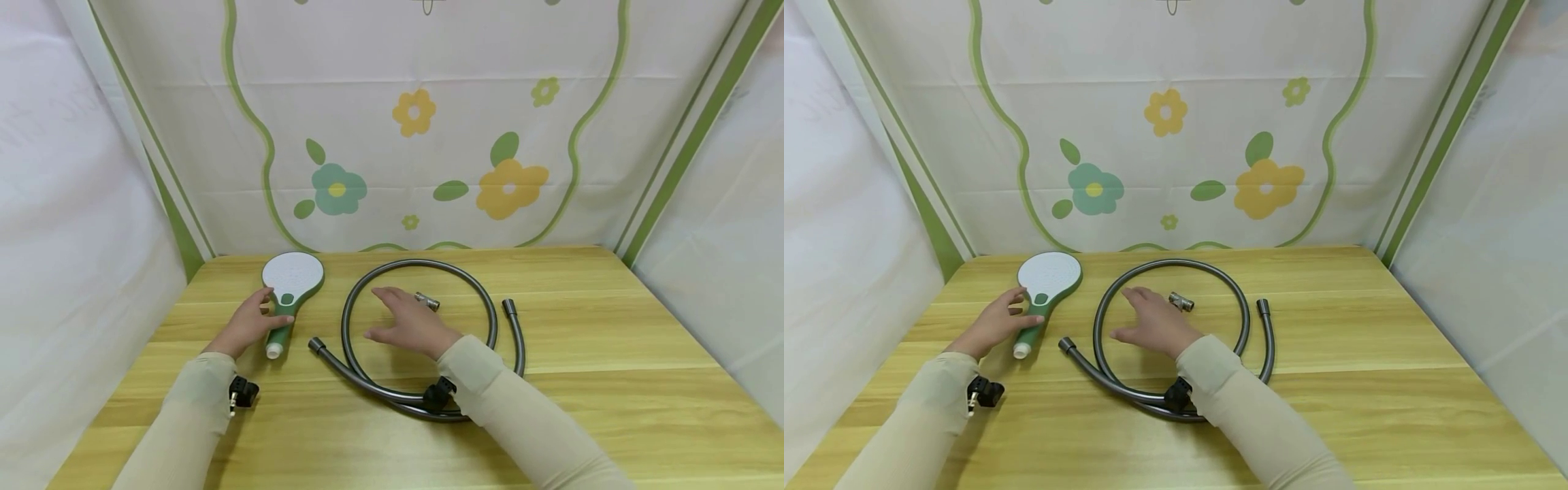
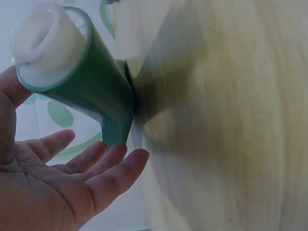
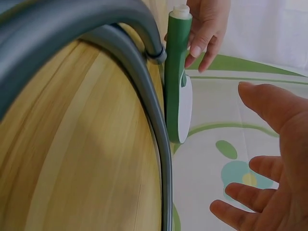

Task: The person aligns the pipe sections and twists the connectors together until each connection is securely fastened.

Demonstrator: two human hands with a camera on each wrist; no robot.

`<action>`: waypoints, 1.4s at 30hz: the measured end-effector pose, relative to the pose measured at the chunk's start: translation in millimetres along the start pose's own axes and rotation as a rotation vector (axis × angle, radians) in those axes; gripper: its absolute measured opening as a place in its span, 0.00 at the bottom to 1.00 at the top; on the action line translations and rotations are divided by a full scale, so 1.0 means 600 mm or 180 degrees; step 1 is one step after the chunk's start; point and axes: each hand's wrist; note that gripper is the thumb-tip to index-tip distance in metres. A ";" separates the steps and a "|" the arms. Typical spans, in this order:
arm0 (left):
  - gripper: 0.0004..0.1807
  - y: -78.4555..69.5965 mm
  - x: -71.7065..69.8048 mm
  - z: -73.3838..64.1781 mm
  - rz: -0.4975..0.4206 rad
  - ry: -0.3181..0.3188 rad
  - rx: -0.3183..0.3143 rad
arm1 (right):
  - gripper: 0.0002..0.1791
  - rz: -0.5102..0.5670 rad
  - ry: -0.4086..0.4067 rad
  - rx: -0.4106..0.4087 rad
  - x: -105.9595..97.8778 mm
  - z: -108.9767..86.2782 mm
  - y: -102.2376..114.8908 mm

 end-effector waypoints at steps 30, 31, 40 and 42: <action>0.49 0.004 0.001 0.007 -0.0270 0.0081 -0.0232 | 0.46 0.0307 0.0225 -0.0023 0.022 0.034 0.053; 0.49 0.003 0.001 0.007 -0.0282 0.0085 -0.0239 | 0.46 0.0328 0.0230 -0.0020 0.023 0.035 0.055; 0.48 0.001 0.001 0.002 -0.0368 0.0092 -0.0334 | 0.45 0.0512 0.0258 -0.0047 0.037 0.046 0.067; 0.48 0.002 0.002 0.002 -0.0386 0.0082 -0.0360 | 0.44 0.0561 0.0269 -0.0027 0.040 0.047 0.070</action>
Point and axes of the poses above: each hand's wrist, its own z-axis towards the middle knuckle, its own x-axis out of the palm, y = z × x, and after that the axes turned 4 degrees about -z, right-handed
